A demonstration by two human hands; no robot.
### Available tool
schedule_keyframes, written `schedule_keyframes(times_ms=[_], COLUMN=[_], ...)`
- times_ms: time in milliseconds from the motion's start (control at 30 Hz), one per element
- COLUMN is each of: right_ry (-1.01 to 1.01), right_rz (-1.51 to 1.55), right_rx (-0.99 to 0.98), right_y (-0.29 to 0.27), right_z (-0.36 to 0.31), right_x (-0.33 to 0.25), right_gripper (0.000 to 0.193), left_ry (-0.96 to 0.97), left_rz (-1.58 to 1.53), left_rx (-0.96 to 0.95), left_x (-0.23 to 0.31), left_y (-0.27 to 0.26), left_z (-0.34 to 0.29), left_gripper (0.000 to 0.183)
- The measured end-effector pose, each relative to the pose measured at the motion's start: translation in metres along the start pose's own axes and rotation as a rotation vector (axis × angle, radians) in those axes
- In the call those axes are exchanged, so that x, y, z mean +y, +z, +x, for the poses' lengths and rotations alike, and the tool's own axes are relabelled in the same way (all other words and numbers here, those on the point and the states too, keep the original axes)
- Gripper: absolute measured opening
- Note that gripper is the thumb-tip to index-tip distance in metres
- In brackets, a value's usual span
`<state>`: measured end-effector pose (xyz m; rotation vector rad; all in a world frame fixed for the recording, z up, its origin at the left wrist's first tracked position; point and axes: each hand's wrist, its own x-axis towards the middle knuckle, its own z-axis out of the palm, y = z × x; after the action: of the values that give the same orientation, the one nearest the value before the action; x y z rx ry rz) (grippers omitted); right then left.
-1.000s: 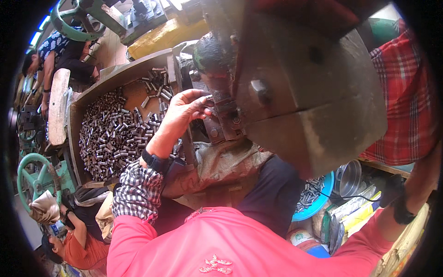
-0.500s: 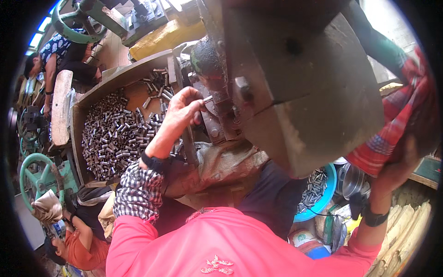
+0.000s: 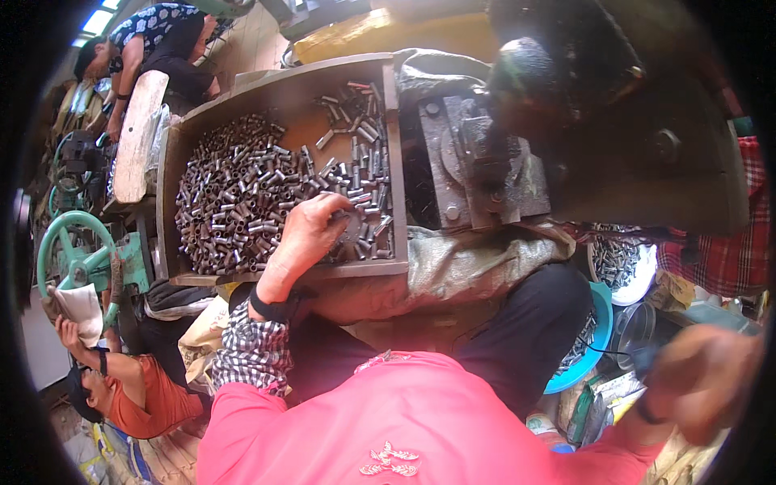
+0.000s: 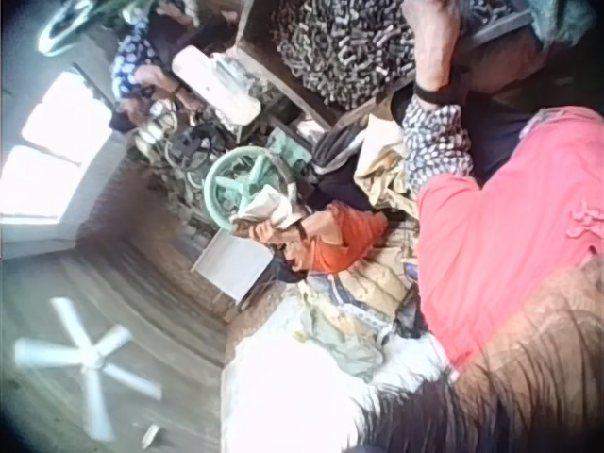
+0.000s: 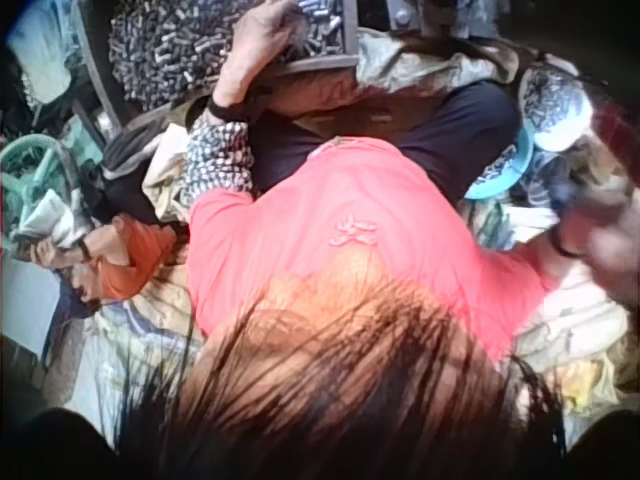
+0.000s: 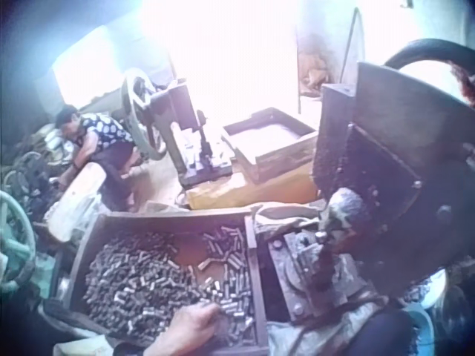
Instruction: Picking small metal cylinders from a box, inspecting them, and placing them into a machine jig for processing.
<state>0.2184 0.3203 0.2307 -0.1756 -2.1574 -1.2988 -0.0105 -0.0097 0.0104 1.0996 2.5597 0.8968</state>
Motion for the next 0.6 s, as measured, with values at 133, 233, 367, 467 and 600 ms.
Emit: schedule_keyframes(times_ms=[133,233,367,467,600], right_ry=[-0.304,-0.436,-0.529,-0.607,-0.574], right_rz=[1.379,1.387,1.28,1.185,1.275], right_rx=[-0.186,-0.135,-0.214,-0.335,-0.307], right_y=[-0.027,-0.007,0.003,0.003,0.011], right_z=[0.027,0.042,0.046,0.045,0.043], right_x=[-0.146,-0.238,-0.296,-0.31,-0.31], right_gripper=[0.025,0.017,0.012,0.006,0.007], left_ry=[-0.038,-0.054,-0.011,-0.014,-0.039], left_rz=[0.114,0.206,0.207,0.219,0.307], left_rx=[-0.146,-0.163,-0.169,-0.171,-0.198], left_x=[0.003,0.006,0.001,-0.004,-0.004], left_y=[0.004,0.012,0.023,0.026,0.029], left_z=[-0.004,-0.005,-0.002,-0.001,-0.002], left_gripper=[0.019,0.025,0.021,0.018,0.016])
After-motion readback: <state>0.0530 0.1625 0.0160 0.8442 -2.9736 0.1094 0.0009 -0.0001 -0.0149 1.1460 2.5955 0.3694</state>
